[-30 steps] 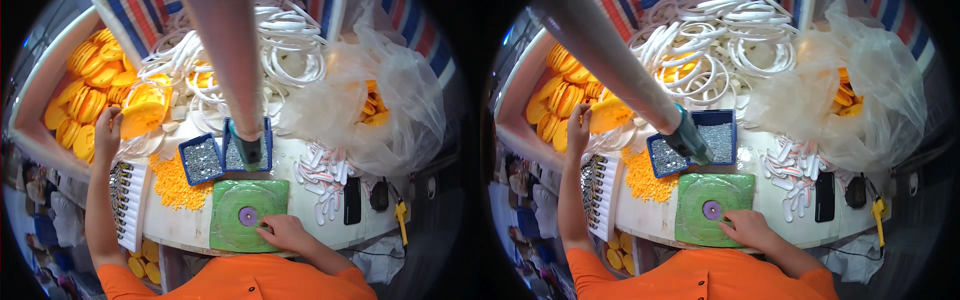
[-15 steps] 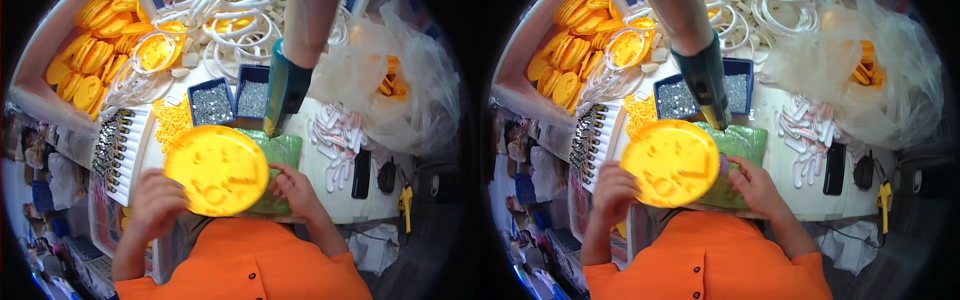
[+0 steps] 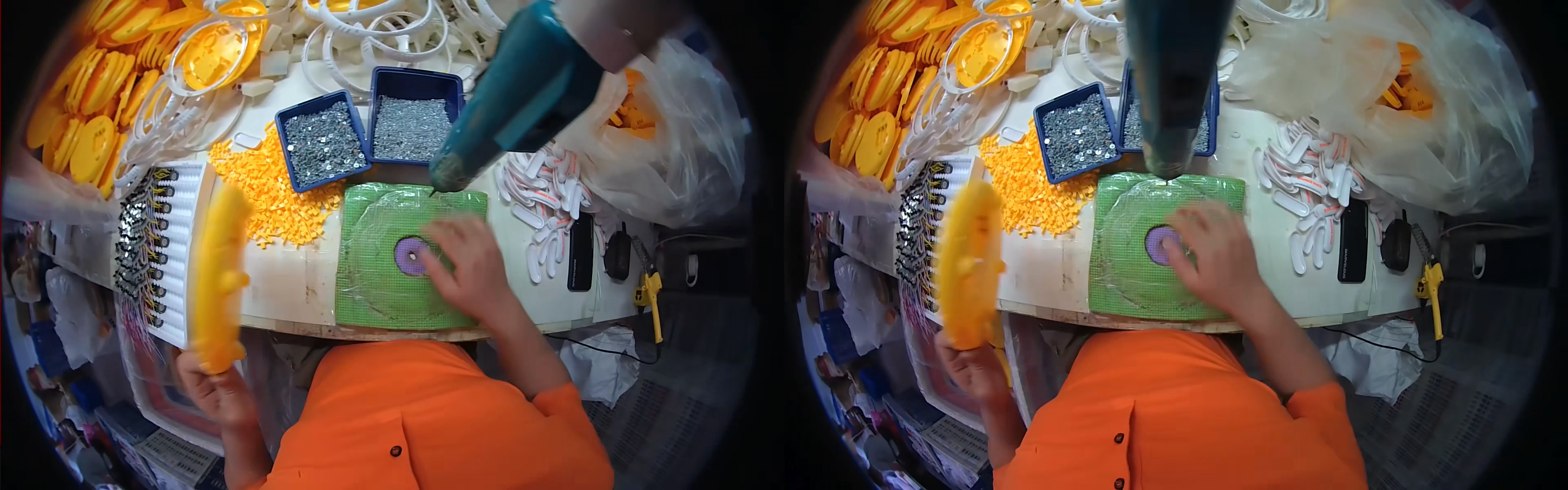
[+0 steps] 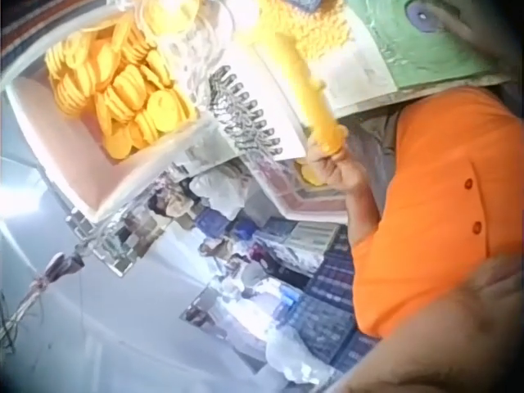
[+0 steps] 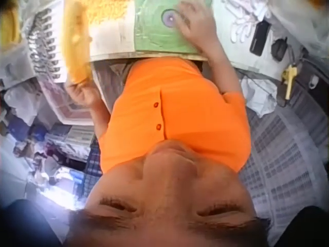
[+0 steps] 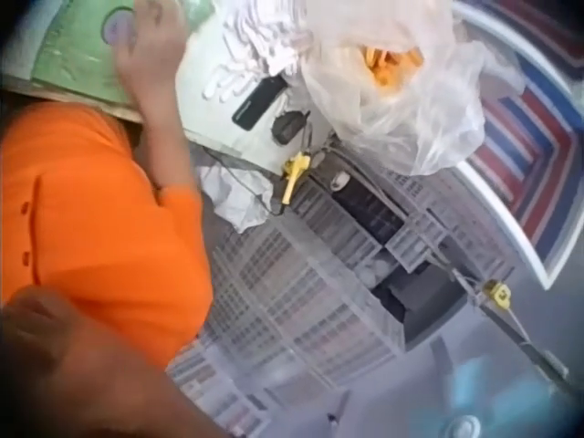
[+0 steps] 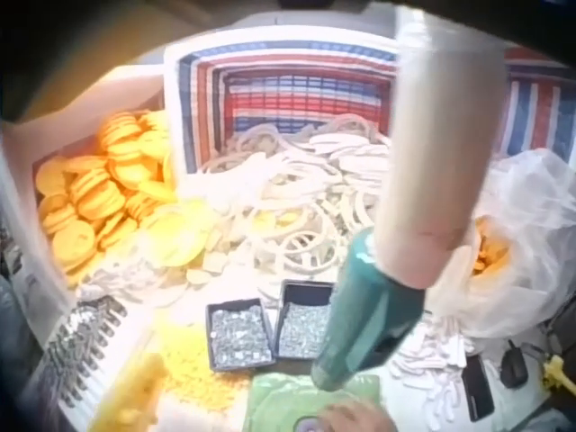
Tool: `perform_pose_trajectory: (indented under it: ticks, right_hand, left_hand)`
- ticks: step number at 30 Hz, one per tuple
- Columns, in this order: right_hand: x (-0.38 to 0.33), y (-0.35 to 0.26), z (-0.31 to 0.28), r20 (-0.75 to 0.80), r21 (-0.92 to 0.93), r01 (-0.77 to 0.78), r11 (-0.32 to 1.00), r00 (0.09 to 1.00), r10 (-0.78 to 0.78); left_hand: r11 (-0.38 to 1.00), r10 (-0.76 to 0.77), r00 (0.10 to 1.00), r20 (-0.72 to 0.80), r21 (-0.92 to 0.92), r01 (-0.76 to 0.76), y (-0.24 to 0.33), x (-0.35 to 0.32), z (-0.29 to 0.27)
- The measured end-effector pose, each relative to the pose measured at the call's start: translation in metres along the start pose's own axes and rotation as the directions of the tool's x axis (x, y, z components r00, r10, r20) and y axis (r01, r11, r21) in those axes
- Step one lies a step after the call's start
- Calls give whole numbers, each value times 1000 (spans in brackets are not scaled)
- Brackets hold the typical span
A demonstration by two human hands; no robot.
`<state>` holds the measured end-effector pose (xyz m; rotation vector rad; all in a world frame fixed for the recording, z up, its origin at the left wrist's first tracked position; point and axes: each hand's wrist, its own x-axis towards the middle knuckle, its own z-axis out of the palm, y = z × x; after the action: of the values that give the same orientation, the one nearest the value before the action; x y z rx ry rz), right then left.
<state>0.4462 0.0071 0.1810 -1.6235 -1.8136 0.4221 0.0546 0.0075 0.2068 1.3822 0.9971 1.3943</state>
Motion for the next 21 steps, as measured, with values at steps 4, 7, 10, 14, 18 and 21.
perform_pose_trajectory:
  ticks: [4,7,10,14,18,21]
  right_hand:
    - [41,31,19,-21,-399,-40,916,999,34]
    - [59,24,34,6,-368,-5,930,1000,8]
    - [72,10,48,40,-338,-15,941,999,30]
    - [78,18,56,-22,-273,-36,961,999,31]
    - [81,4,61,-29,-388,-67,919,998,61]
    - [85,0,72,-128,-493,-109,863,990,52]
  left_hand:
    - [990,136,963,-234,64,-125,9,15,-14]
    - [996,67,974,-216,-38,-78,5,18,-13]
    - [995,13,977,-215,-97,-34,-4,24,-8]
    - [998,-3,972,-237,-59,-11,-8,37,2]
    - [999,4,990,-138,-34,-9,-6,50,13]
    - [999,-16,997,-80,-49,12,-2,57,28]
